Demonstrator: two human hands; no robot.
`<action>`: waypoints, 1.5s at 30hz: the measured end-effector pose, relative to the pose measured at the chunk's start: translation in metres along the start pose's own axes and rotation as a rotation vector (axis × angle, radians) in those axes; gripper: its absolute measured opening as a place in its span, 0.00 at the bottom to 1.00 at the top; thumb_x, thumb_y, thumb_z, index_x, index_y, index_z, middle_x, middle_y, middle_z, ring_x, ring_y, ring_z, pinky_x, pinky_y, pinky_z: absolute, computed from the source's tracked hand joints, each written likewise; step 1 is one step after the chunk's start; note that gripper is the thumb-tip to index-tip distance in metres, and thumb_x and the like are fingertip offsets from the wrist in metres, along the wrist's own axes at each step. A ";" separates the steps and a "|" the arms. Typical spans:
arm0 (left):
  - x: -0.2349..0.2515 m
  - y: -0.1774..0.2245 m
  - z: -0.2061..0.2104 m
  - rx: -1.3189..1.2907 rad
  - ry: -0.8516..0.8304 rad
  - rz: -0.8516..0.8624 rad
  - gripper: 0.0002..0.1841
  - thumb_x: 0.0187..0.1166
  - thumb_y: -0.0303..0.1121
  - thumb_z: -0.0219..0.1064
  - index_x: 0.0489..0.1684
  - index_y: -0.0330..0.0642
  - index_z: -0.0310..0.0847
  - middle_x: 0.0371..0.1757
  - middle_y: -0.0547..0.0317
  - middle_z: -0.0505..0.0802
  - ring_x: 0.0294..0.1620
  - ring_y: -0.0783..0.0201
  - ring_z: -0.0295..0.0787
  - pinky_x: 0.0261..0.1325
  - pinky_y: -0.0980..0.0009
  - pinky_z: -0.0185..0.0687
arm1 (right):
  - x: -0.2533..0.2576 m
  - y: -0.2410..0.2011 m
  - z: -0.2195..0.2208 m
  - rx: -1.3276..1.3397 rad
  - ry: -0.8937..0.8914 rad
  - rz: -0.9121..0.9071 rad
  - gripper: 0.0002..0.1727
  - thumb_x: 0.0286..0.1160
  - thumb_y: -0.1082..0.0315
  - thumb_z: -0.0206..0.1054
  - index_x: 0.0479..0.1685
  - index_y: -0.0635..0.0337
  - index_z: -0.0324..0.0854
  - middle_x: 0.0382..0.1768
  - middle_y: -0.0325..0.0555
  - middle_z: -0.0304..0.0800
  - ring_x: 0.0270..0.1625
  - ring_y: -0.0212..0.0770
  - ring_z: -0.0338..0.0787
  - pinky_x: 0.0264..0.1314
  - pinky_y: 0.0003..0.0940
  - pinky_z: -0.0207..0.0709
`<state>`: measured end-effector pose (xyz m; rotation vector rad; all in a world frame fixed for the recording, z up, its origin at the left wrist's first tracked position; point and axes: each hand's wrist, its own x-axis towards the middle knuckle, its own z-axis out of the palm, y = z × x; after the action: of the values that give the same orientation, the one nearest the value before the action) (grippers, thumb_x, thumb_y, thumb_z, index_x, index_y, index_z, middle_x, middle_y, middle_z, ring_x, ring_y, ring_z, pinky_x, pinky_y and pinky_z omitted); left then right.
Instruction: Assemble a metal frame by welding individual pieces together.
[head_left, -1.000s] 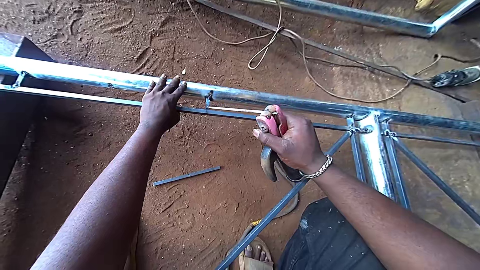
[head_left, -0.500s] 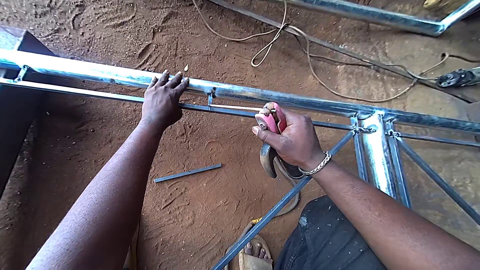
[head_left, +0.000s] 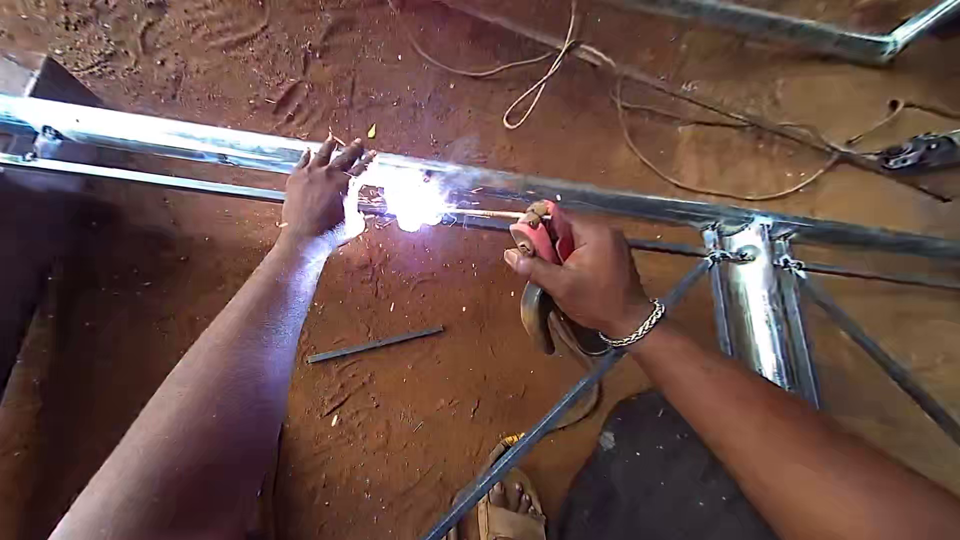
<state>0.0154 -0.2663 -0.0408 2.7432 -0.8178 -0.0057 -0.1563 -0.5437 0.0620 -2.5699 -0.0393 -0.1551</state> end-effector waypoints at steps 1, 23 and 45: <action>0.000 -0.001 0.001 0.012 0.008 0.004 0.44 0.60 0.32 0.77 0.88 0.49 0.70 0.90 0.55 0.73 0.92 0.39 0.61 0.86 0.33 0.58 | 0.000 0.000 0.000 -0.001 0.003 0.003 0.23 0.68 0.48 0.72 0.51 0.59 0.89 0.30 0.41 0.91 0.30 0.31 0.88 0.33 0.36 0.81; 0.001 -0.004 0.007 0.021 0.032 -0.008 0.42 0.60 0.29 0.75 0.86 0.54 0.72 0.89 0.60 0.75 0.91 0.42 0.65 0.86 0.35 0.61 | 0.002 0.003 0.003 -0.002 -0.010 -0.008 0.23 0.68 0.49 0.72 0.52 0.57 0.88 0.33 0.39 0.92 0.32 0.29 0.88 0.36 0.33 0.81; 0.002 -0.008 0.004 -0.020 0.028 0.010 0.33 0.66 0.28 0.73 0.79 0.46 0.79 0.87 0.56 0.77 0.90 0.42 0.65 0.85 0.40 0.63 | 0.006 0.002 0.004 -0.008 -0.035 0.029 0.22 0.67 0.48 0.71 0.51 0.54 0.88 0.29 0.37 0.89 0.30 0.30 0.86 0.33 0.36 0.78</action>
<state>0.0211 -0.2620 -0.0471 2.7145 -0.8202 0.0260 -0.1498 -0.5431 0.0587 -2.5795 -0.0147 -0.0994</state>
